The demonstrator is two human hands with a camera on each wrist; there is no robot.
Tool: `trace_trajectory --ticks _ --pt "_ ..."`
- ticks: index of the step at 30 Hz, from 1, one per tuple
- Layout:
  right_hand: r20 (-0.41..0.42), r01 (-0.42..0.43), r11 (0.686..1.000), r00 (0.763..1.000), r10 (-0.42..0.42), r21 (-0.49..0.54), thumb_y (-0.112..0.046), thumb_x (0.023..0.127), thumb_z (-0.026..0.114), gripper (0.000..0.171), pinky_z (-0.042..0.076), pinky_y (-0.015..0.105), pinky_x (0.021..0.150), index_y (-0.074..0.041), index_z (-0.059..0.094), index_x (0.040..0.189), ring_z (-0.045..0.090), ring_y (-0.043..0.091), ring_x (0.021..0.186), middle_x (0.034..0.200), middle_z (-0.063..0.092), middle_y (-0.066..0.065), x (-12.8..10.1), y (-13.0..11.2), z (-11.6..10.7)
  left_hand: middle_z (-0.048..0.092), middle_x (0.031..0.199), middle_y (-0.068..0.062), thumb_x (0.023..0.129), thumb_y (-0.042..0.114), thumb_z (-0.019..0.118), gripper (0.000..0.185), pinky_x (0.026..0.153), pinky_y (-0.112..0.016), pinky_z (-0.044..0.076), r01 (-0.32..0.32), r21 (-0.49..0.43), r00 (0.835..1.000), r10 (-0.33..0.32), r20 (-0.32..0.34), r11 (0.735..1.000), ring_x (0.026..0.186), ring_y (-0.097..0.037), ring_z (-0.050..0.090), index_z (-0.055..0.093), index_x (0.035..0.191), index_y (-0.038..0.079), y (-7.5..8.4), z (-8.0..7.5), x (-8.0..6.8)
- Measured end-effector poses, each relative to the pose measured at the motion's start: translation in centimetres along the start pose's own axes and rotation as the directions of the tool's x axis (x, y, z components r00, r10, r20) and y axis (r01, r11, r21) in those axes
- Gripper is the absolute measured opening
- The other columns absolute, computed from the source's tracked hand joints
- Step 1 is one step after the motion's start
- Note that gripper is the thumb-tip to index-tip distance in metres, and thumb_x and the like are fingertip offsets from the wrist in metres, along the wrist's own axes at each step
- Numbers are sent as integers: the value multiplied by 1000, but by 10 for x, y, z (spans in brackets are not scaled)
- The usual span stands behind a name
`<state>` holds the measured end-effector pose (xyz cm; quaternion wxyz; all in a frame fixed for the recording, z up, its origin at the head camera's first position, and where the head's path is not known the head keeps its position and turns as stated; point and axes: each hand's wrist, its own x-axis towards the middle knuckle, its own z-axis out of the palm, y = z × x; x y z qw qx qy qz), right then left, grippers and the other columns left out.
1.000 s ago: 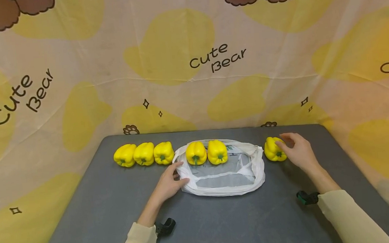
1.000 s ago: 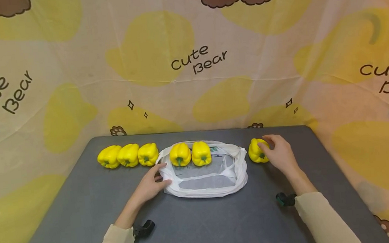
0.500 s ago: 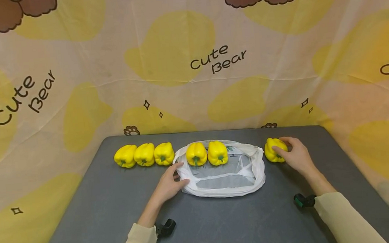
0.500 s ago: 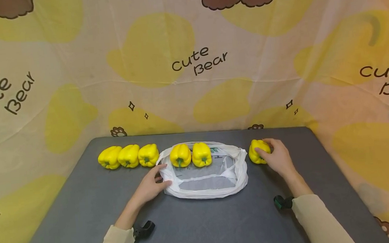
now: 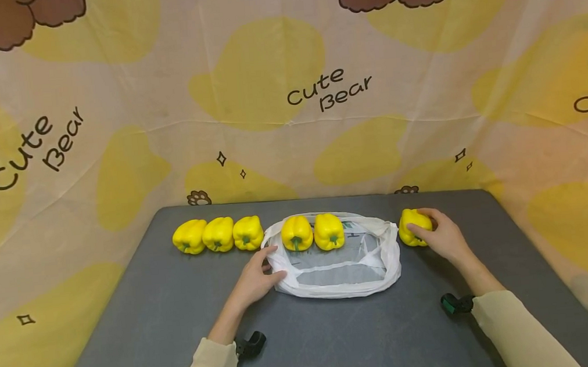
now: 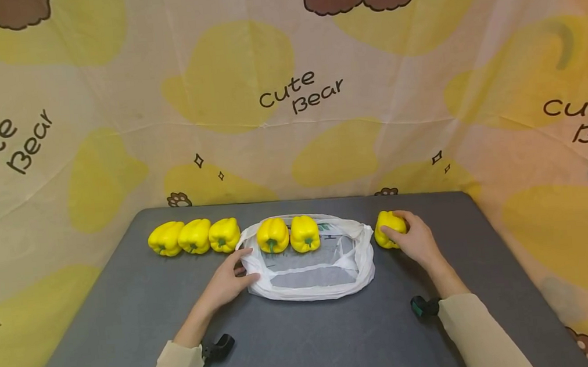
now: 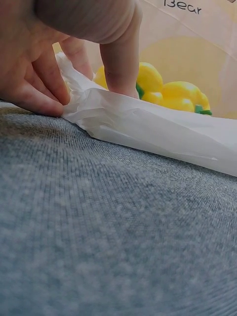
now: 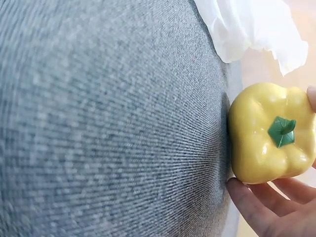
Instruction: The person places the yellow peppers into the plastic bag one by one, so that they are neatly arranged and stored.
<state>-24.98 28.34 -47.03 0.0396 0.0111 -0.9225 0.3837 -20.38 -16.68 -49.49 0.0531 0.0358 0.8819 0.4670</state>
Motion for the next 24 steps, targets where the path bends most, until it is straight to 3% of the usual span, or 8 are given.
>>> trace_trajectory --ticks 24 --pt "-63 39 998 997 -37 38 -45 97 66 72 48 50 88 3 45 147 53 43 113 139 50 29 -6 -9 -6 45 152 -23 90 13 77 63 100 -52 51 -17 0 1000 17 4 1000 123 -43 59 51 146 8 0 1 1"
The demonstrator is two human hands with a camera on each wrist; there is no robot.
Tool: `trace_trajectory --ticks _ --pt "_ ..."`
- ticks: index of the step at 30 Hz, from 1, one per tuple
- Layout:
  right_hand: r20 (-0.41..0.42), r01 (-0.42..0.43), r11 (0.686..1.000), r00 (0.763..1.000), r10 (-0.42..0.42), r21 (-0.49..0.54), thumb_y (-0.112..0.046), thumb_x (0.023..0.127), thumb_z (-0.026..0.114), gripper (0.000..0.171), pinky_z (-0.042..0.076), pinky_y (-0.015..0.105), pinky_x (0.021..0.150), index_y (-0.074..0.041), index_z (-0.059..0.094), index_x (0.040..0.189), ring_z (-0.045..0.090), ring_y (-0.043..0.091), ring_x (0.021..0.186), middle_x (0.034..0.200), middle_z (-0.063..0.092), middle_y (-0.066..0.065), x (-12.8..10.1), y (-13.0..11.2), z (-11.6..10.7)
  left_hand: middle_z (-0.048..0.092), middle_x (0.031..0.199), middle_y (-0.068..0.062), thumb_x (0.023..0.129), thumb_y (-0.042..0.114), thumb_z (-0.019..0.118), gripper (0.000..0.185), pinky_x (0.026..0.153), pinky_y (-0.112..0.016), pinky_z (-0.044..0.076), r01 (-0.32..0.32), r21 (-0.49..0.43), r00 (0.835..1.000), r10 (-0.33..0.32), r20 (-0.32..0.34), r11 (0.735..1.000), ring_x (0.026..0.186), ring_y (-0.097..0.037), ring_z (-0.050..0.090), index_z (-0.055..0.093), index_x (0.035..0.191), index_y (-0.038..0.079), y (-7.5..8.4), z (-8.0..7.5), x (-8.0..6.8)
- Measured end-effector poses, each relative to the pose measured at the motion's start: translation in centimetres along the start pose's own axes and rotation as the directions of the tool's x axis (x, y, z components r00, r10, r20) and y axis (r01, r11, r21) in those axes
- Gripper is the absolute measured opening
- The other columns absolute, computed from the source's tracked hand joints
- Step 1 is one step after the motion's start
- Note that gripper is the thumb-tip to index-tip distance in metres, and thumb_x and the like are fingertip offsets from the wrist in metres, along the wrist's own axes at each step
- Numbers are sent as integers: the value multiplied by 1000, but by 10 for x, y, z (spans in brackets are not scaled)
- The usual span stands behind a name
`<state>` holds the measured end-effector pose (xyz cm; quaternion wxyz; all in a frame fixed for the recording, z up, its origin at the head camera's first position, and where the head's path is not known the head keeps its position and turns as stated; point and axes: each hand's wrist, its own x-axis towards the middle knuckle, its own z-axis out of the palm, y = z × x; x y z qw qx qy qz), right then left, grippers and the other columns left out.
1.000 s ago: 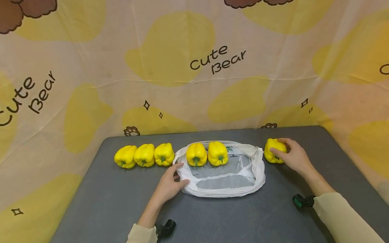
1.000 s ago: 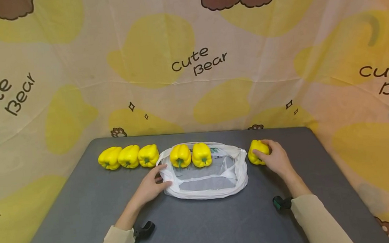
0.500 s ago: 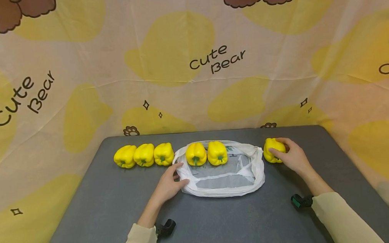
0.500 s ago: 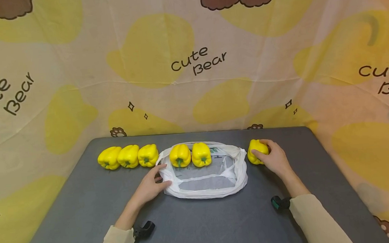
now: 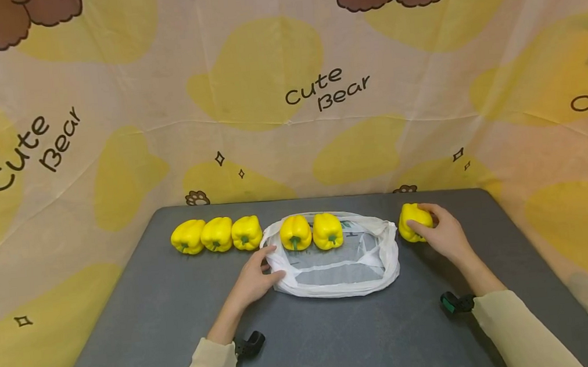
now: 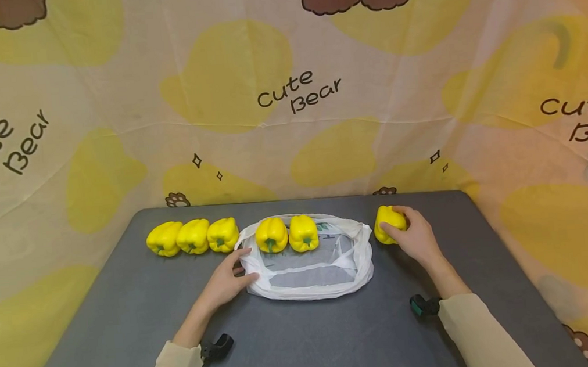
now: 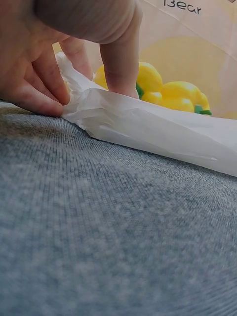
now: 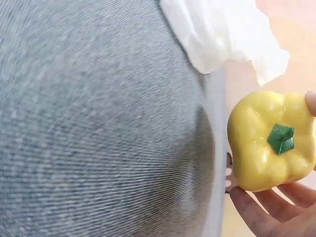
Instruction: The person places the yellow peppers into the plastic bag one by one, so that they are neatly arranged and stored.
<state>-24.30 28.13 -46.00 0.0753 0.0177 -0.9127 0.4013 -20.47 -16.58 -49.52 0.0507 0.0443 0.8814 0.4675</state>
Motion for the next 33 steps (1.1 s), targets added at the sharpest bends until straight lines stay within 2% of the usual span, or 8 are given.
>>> trace_trajectory --ticks 12,26,33 --pt "-33 24 1000 999 -23 21 -42 98 66 70 50 42 83 0 44 149 52 42 114 141 49 27 -3 -17 -9 45 151 -23 89 13 77 63 101 -52 51 -4 3 1000 4 -4 1000 123 -43 59 51 146 7 3 0 0" --pt "-58 72 994 996 -67 86 -40 97 69 68 46 11 72 -3 46 149 55 42 113 143 48 25 0 -53 -11 45 151 -23 90 13 77 63 101 -52 50 -9 7 1000 9 -2 1000 123 -44 59 51 147 7 3 -1 -1" --pt "-43 99 983 995 -93 155 -38 96 70 67 49 12 72 -4 47 148 57 39 112 141 51 23 0 -76 -7 45 151 -24 90 13 77 63 101 -52 51 -6 13 1000 6 -3 1000 123 -44 58 51 147 7 2 -1 -1"
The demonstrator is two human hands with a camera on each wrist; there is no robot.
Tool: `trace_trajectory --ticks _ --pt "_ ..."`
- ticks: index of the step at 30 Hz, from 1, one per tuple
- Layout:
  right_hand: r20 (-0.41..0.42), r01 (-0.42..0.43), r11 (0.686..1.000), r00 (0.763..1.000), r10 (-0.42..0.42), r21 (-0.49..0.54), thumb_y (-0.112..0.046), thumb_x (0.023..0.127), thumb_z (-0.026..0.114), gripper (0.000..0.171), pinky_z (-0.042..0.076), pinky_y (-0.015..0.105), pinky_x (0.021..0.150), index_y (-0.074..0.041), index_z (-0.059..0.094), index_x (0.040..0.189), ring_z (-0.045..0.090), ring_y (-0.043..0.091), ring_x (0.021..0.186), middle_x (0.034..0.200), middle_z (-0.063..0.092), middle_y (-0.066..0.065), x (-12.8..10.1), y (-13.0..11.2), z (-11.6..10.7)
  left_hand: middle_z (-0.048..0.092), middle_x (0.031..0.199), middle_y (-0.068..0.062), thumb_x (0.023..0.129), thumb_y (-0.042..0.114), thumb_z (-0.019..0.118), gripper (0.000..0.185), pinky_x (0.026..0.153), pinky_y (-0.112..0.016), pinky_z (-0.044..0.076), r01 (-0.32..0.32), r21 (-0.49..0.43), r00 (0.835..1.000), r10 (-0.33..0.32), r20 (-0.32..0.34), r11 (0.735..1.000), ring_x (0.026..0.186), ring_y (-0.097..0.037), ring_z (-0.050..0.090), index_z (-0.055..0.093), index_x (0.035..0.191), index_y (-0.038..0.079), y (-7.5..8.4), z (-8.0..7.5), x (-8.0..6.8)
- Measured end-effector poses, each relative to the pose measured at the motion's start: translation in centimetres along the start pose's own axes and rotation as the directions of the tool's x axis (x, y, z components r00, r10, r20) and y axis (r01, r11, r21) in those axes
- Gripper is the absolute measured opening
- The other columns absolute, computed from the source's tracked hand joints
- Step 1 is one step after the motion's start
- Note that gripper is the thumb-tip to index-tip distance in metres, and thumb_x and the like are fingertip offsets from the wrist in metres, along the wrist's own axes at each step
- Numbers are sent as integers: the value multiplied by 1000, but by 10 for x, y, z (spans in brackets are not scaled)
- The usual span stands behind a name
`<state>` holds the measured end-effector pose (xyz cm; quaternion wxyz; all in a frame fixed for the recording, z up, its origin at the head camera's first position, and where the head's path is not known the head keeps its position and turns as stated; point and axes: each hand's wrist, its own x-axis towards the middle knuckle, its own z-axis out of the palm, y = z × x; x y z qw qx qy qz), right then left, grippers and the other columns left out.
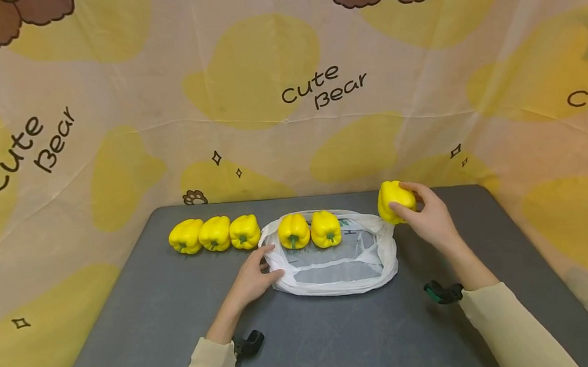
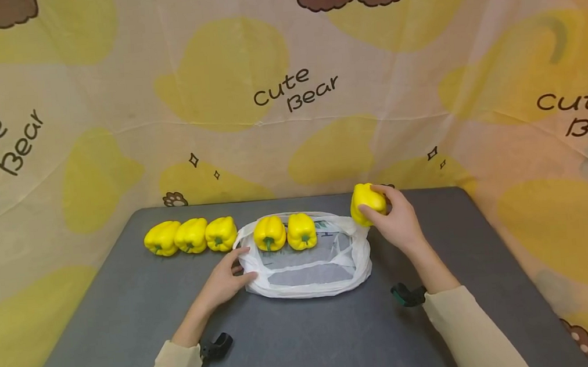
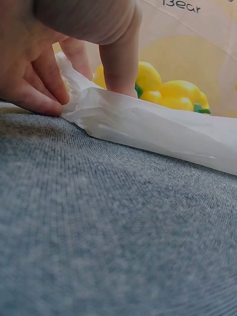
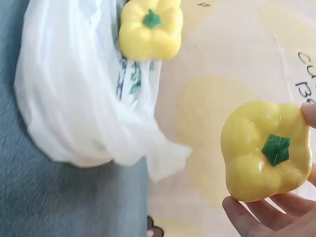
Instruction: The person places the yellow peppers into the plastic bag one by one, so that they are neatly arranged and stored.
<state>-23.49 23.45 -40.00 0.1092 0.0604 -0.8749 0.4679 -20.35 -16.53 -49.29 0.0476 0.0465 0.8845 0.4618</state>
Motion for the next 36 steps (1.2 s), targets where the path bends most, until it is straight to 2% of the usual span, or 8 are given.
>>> trace_trajectory --ticks 3,10,16,36 --pt "8 2 1000 1000 -2 4 -39 96 70 67 50 17 76 -5 47 149 56 38 115 143 51 21 1 -6 5 45 151 -24 90 13 77 63 101 -52 51 2 5 1000 -2 -3 1000 123 -44 58 51 147 7 0 0 0" --pt "27 31 999 999 -32 25 -38 96 71 65 53 39 87 -6 48 148 53 37 121 142 51 18 8 -10 23 45 151 -24 91 14 76 63 101 -52 51 3 19 1000 -3 -4 1000 124 -43 58 50 147 7 1 0 -1" --pt "62 42 997 997 -46 67 -37 95 72 65 51 52 95 -6 48 148 52 37 125 145 49 17 9 -11 40 46 150 -23 90 13 77 62 100 -52 51 3 23 1000 -3 -4 1000 123 -43 58 51 147 7 -1 0 0" --pt "152 -6 998 988 -2 55 -34 96 71 65 49 55 101 -4 45 149 50 38 127 145 46 21 8 11 85 46 151 -22 90 14 77 63 100 -51 51 13 15 1000 -13 -9 1000 123 -41 59 51 147 9 -2 2 1"
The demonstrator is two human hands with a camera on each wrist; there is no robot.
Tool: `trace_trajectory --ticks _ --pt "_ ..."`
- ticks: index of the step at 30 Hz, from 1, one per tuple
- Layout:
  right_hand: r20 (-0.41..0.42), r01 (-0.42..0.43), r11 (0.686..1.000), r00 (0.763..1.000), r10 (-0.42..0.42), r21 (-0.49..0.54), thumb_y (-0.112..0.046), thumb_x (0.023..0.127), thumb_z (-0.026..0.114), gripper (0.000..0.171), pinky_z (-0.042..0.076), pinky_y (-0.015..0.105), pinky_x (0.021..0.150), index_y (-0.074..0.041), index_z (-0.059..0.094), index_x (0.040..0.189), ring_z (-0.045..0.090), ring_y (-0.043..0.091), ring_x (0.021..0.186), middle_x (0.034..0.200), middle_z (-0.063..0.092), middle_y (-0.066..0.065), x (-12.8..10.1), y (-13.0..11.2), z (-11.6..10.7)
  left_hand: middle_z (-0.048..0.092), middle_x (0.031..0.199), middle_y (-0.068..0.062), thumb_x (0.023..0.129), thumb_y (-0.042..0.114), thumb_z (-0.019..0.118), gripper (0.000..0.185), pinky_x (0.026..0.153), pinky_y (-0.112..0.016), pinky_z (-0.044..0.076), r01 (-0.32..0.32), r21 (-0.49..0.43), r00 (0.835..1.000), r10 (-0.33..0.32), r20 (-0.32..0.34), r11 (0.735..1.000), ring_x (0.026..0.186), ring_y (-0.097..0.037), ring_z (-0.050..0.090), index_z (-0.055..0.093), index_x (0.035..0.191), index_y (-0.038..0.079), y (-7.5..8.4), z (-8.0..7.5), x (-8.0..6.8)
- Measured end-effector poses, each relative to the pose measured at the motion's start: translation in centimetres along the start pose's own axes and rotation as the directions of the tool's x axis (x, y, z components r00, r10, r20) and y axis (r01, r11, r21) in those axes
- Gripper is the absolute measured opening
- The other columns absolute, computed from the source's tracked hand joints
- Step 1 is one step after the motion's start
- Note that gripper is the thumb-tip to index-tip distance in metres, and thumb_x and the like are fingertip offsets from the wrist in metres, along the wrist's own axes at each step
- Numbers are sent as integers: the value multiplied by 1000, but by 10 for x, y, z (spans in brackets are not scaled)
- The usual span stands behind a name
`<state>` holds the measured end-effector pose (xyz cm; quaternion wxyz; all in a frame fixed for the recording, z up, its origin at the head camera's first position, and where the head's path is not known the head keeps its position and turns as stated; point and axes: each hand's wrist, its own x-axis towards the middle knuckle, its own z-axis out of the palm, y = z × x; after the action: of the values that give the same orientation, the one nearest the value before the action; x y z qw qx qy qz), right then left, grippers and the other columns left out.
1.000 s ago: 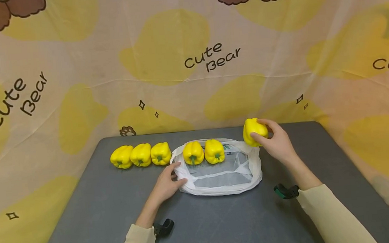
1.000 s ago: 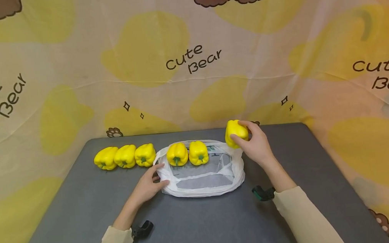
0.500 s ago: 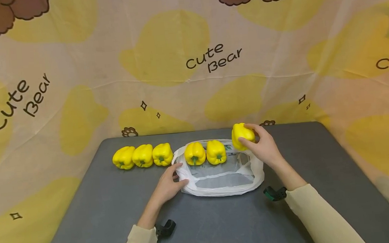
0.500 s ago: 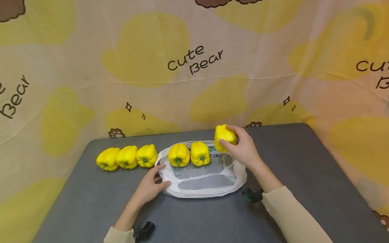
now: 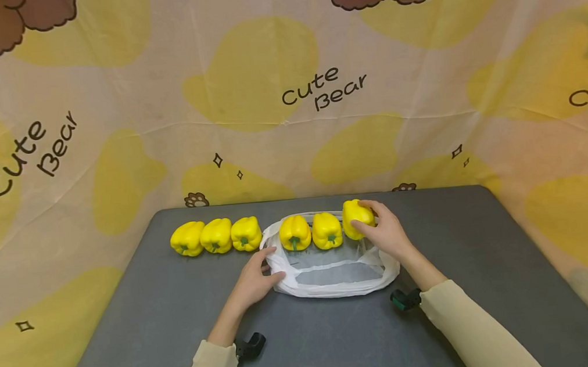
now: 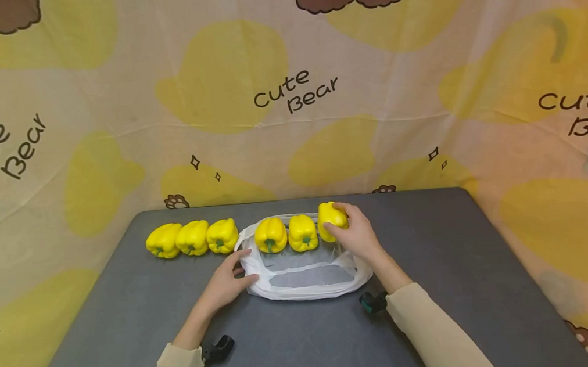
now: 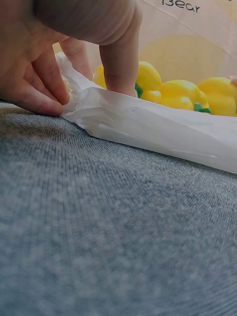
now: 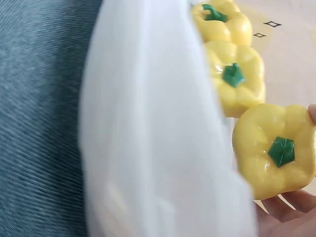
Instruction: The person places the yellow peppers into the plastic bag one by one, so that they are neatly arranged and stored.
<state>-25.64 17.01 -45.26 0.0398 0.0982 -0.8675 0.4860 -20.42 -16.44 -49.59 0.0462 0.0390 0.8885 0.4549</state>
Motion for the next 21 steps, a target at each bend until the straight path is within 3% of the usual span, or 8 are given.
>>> trace_trajectory --ticks 21 --pt "77 -72 994 994 78 -77 -38 97 67 65 43 54 107 -7 45 150 50 37 127 149 47 19 4 13 14 47 150 -22 90 14 78 63 98 -51 52 -8 -6 1000 8 -5 1000 122 -41 60 52 146 9 2 -2 -1"
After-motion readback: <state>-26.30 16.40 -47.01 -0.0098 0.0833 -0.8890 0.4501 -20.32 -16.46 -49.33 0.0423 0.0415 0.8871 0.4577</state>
